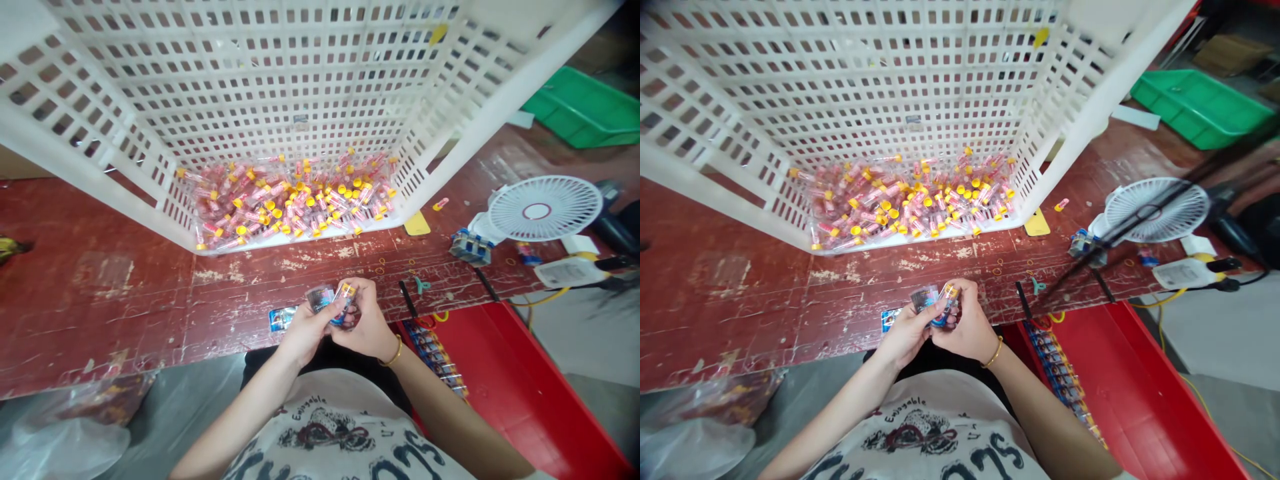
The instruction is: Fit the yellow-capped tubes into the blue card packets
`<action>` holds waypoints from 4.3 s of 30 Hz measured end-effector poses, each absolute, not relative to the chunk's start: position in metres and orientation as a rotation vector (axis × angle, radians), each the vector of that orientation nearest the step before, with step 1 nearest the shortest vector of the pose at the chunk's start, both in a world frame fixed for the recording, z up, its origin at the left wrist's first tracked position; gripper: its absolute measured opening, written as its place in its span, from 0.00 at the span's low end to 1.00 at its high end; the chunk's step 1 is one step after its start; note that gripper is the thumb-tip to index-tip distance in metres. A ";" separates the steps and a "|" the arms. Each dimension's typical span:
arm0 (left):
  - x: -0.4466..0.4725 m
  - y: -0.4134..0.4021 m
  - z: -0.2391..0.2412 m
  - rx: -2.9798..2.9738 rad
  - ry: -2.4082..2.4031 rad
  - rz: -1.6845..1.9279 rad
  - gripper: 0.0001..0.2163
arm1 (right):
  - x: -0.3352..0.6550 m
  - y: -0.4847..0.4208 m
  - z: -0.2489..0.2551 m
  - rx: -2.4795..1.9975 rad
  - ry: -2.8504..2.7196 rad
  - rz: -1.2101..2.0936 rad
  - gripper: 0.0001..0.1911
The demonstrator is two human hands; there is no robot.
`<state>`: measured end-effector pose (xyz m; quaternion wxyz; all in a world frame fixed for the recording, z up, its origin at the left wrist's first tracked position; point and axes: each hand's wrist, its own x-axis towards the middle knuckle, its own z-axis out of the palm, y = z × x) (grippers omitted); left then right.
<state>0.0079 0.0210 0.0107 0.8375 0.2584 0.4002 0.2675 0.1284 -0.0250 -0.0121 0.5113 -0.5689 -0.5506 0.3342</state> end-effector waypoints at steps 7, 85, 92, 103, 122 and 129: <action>0.009 0.020 0.006 0.557 0.844 0.571 0.15 | 0.130 -0.026 -0.011 -1.377 -1.337 0.801 0.35; 0.007 0.017 -0.008 1.179 0.994 0.614 0.12 | 0.203 -0.001 0.063 -1.274 -1.687 0.601 0.00; 0.014 0.011 0.001 0.661 0.833 0.506 0.18 | 0.200 -0.003 0.025 -1.301 -1.280 1.129 0.10; 0.025 0.016 0.008 0.473 0.795 0.526 0.14 | 0.149 -0.041 -0.012 -1.426 -1.297 0.833 0.36; 0.024 0.010 0.004 0.639 0.822 0.570 0.13 | 0.151 -0.042 -0.009 -1.341 -1.254 0.864 0.32; 0.036 0.006 -0.003 0.712 0.811 0.369 0.16 | 0.214 -0.088 -0.009 -1.426 -0.730 0.748 0.06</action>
